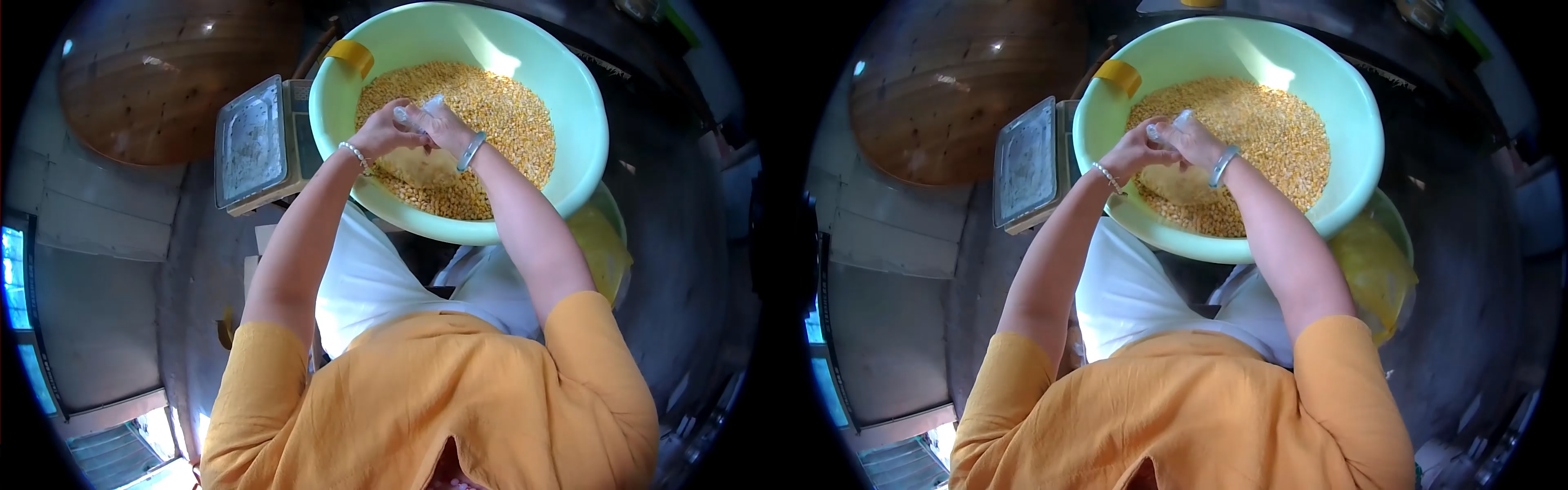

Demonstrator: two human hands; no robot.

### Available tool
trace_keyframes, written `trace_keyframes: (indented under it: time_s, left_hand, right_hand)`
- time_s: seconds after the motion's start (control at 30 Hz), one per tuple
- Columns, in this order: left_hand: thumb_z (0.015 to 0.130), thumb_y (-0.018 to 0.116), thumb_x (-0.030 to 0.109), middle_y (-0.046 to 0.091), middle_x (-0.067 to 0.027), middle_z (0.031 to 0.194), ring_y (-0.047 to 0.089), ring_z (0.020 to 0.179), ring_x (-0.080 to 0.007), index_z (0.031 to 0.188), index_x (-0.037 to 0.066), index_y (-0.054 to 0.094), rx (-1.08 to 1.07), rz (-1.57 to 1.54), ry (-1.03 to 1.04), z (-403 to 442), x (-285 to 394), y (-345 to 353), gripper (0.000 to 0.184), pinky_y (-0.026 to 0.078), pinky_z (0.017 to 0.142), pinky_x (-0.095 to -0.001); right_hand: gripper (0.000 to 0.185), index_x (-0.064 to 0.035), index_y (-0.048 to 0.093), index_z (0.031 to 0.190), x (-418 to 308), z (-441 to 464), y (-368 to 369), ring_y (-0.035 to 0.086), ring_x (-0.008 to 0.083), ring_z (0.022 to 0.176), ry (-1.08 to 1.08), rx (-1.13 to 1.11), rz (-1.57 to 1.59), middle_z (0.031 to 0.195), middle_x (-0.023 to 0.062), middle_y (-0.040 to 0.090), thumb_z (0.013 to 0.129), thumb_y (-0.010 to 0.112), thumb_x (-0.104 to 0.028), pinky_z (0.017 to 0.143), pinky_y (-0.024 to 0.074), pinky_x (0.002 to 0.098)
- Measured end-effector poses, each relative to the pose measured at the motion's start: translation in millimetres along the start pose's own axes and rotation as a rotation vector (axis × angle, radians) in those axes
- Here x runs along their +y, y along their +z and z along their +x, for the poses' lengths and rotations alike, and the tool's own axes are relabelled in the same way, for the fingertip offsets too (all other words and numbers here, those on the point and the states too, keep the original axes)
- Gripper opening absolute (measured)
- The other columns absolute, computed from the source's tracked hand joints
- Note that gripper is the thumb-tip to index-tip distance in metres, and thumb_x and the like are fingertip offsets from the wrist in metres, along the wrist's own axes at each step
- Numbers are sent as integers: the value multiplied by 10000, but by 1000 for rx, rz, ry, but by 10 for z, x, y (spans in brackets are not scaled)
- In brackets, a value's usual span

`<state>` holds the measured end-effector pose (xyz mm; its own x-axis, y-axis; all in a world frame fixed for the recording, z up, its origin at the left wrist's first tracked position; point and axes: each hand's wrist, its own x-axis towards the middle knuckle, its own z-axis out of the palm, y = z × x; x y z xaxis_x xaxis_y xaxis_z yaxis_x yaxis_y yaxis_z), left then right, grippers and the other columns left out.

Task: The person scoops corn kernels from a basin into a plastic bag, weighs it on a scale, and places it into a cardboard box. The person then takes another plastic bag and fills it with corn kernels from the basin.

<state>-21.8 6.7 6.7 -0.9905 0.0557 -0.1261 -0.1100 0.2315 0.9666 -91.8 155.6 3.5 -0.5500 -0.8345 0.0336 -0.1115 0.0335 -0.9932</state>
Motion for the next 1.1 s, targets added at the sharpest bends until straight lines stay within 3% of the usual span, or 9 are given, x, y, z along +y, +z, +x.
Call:
trace_keyframes:
  time_s: [0.13, 0.23, 0.47, 0.57, 0.6, 0.73, 0.93, 1.03, 1.1]
  left_hand:
    - [693, 661, 28, 613, -56, 881, 539, 765, -123, 950, 39, 603, -47, 85, -202, -100, 72, 33, 264, 453, 664, -252]
    - [692, 624, 29, 608, -25, 791, 535, 728, -114, 833, 67, 630, -169, -57, -261, -158, 2, 80, 147, 438, 620, -244]
    - [749, 614, 44, 591, -7, 752, 530, 719, -79, 805, 37, 624, -78, 615, -288, -61, 19, -15, 58, 428, 612, -227]
    - [788, 633, 73, 589, -15, 757, 538, 734, -81, 833, 15, 628, 94, -115, -7, -124, -47, -34, 74, 436, 638, -214]
    - [809, 636, 86, 596, -17, 760, 546, 713, -86, 864, 0, 632, 183, -72, -6, -110, -40, -60, 101, 444, 651, -204]
    - [796, 648, 80, 622, -33, 742, 587, 673, -98, 861, -4, 642, 311, 15, 86, -59, -20, -93, 107, 475, 677, -212]
    - [722, 696, 12, 584, -66, 968, 567, 903, -133, 1162, 20, 501, 276, -143, 258, 45, -57, 68, 482, 483, 748, -246]
    - [688, 713, -13, 536, -71, 1050, 527, 984, -142, 1262, 29, 388, 155, 19, 191, 173, -185, 117, 660, 486, 764, -268]
    - [696, 682, -8, 579, -76, 954, 574, 868, -154, 1182, 5, 474, 67, -163, 134, 203, -238, 122, 528, 491, 743, -263]
  right_hand:
    - [444, -20, 606, 817, 6, -15, 2, 522, 87, 478, 108, 2, -22, 562, 26, 532, 885, 487, -442, 437, 453, 217]
    - [425, -12, 615, 784, 134, 17, 23, 493, 82, 453, 159, -156, 80, 524, 14, 501, 892, 494, -405, 450, 460, 229]
    - [461, -44, 552, 684, 46, -27, -47, 415, 67, 399, 137, -82, 204, 510, 3, 470, 867, 510, -465, 492, 497, 263]
    - [462, -47, 554, 681, 73, -6, -116, 420, 69, 401, 134, -45, 160, 518, 10, 485, 871, 503, -465, 495, 500, 260]
    - [432, -21, 597, 798, 99, 11, -123, 421, 60, 402, 144, -51, 143, 527, -4, 489, 886, 487, -429, 485, 506, 263]
    - [424, -18, 589, 782, 108, 32, -132, 435, 72, 405, 181, -7, 182, 535, 6, 503, 887, 493, -418, 486, 511, 275]
    - [425, -8, 612, 849, 170, 34, -207, 436, 87, 428, 154, 160, 463, 561, 20, 502, 872, 523, -423, 504, 492, 280]
    - [420, 6, 610, 879, 172, 31, -226, 457, 91, 450, 133, 116, 459, 597, 21, 516, 877, 523, -405, 513, 492, 276]
    - [390, 18, 613, 883, 131, 14, -224, 475, 98, 462, 130, 45, 448, 617, 28, 534, 877, 534, -364, 521, 493, 271]
